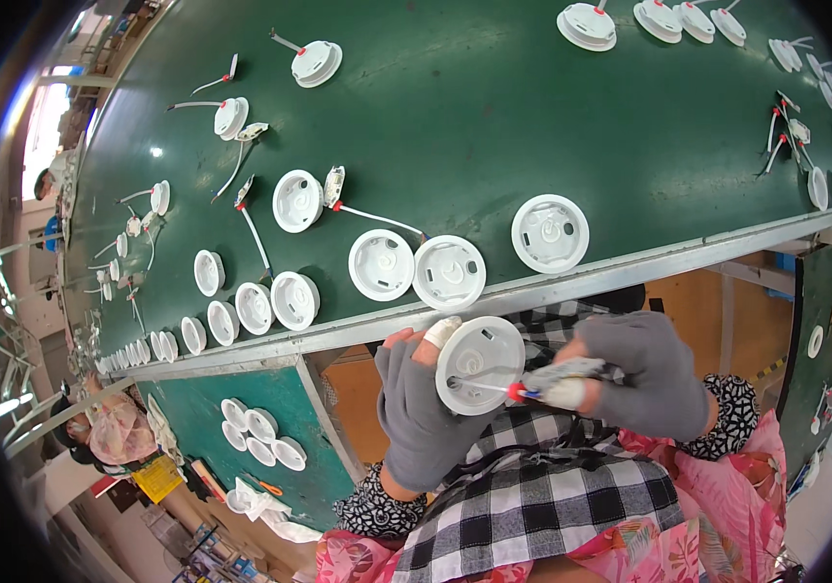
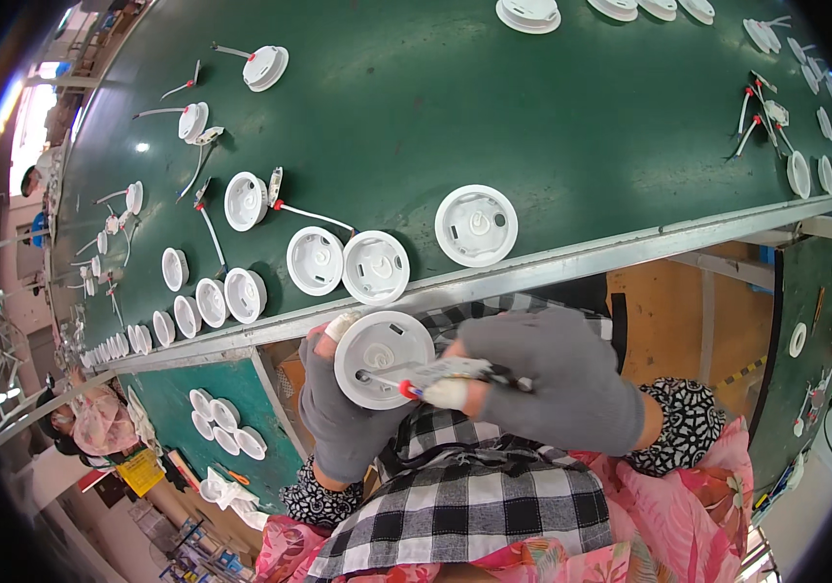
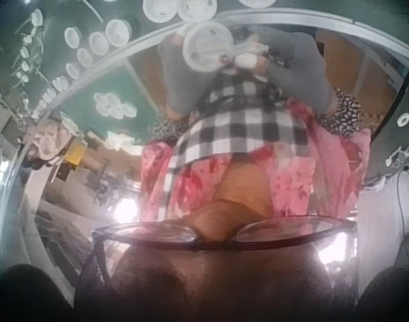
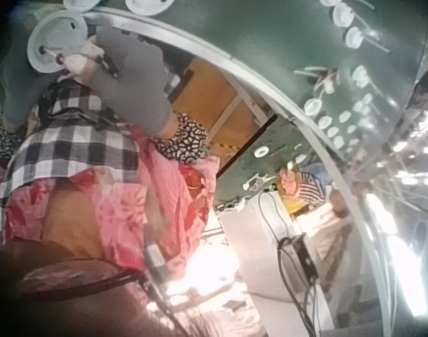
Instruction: The person assembles light fixtures by threading the wires of LED circuit boards through circular plastic casings, pressing the boards firmly into the casings by hand, and placing the assembled units onto the conveyor table.
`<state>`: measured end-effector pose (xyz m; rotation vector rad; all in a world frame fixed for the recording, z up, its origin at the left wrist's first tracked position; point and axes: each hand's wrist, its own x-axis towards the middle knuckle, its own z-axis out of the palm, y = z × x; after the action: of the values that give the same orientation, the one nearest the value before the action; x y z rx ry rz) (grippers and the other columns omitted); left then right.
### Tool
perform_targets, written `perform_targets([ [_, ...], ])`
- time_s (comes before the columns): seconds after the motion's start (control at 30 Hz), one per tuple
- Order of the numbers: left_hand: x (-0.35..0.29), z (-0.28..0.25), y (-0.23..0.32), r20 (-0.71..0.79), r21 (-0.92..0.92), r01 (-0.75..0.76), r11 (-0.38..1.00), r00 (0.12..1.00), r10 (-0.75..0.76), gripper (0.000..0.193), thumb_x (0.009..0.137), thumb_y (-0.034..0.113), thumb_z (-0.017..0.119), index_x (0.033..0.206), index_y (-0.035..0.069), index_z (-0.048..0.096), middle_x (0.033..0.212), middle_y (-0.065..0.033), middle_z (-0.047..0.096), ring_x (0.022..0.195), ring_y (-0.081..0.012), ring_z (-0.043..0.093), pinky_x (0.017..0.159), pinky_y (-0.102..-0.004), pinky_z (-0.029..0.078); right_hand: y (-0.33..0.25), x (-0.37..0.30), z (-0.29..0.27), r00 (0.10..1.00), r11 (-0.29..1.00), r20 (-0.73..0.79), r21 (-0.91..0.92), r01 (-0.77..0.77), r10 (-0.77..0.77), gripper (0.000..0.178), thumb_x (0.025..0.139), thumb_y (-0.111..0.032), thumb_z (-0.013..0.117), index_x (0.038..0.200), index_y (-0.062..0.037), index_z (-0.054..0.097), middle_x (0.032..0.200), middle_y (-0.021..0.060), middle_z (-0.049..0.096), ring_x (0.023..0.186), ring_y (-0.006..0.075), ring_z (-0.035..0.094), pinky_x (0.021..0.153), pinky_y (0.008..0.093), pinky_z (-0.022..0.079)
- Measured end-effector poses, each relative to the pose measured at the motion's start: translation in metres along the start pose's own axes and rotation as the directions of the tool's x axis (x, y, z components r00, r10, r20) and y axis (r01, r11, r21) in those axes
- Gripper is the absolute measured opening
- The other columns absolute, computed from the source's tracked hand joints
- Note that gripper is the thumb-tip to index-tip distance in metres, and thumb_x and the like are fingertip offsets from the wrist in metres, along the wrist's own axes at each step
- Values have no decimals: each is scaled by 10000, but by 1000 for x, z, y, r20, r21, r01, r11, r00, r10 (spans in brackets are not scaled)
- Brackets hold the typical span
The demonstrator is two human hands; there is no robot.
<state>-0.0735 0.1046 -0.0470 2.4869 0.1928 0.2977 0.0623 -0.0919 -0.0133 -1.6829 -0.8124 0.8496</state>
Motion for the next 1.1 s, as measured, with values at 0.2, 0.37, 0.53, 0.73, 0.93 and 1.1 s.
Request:
perform_targets([
  [0.2, -4, 6, 3, 9, -75, 38, 996, 999, -38, 782, 618, 174, 883, 1271, -8, 494, 1129, -118, 619, 948, -329, 600, 820, -401, 504, 1, 6, 25, 999, 999, -20, 19, -47, 47, 294, 869, -220, 646, 1103, -45, 612, 765, 158, 642, 653, 330, 637, 589, 404, 487],
  [0.37, -13, 4, -1, 98, -18, 81, 997, 992, -79, 886, 681, 233, 880, 1379, 16, 378, 1212, -134, 601, 1074, -234, 638, 898, -345, 510, -2, 11, 29, 999, 997, -2, -49, -52, 52, 305, 847, -200, 632, 1112, -53, 605, 731, 171, 638, 652, 353, 639, 594, 431, 496],
  [0.53, -13, 2, 0, 117, -68, 103, 992, 989, -94, 890, 693, 204, 864, 1404, 6, 366, 1243, -134, 584, 1106, -229, 622, 929, -339, 500, 1, 11, 37, 999, 999, -45, -46, -3, 1, 306, 837, -215, 641, 1104, -69, 613, 674, 164, 627, 597, 349, 636, 557, 450, 497],
  [0.73, -14, 5, -2, 90, -96, 91, 991, 993, -82, 881, 703, 177, 843, 1414, 4, 352, 1272, -146, 552, 1126, -233, 604, 941, -336, 489, 8, 9, 51, 992, 999, -123, -47, -10, 4, 306, 842, -229, 648, 1107, -80, 610, 653, 142, 627, 549, 317, 631, 507, 435, 498],
  [0.93, -16, 11, -6, 66, -132, 71, 989, 996, -62, 931, 679, 178, 868, 1399, -6, 309, 1224, -173, 555, 1047, -292, 629, 862, -373, 516, 6, 10, 47, 997, 963, -39, -264, 48, -61, 463, 823, -306, 706, 1185, -53, 564, 751, 137, 632, 656, 304, 655, 595, 402, 532],
  [1.1, -21, 14, -10, 95, -201, 135, 970, 989, -118, 927, 697, 202, 851, 1410, -7, 297, 1293, -157, 509, 1144, -264, 577, 938, -371, 482, 23, 15, 41, 982, 979, -163, -194, 64, -97, 792, 734, -397, 786, 1345, -39, 430, 1068, 152, 537, 971, 292, 588, 788, 392, 508],
])
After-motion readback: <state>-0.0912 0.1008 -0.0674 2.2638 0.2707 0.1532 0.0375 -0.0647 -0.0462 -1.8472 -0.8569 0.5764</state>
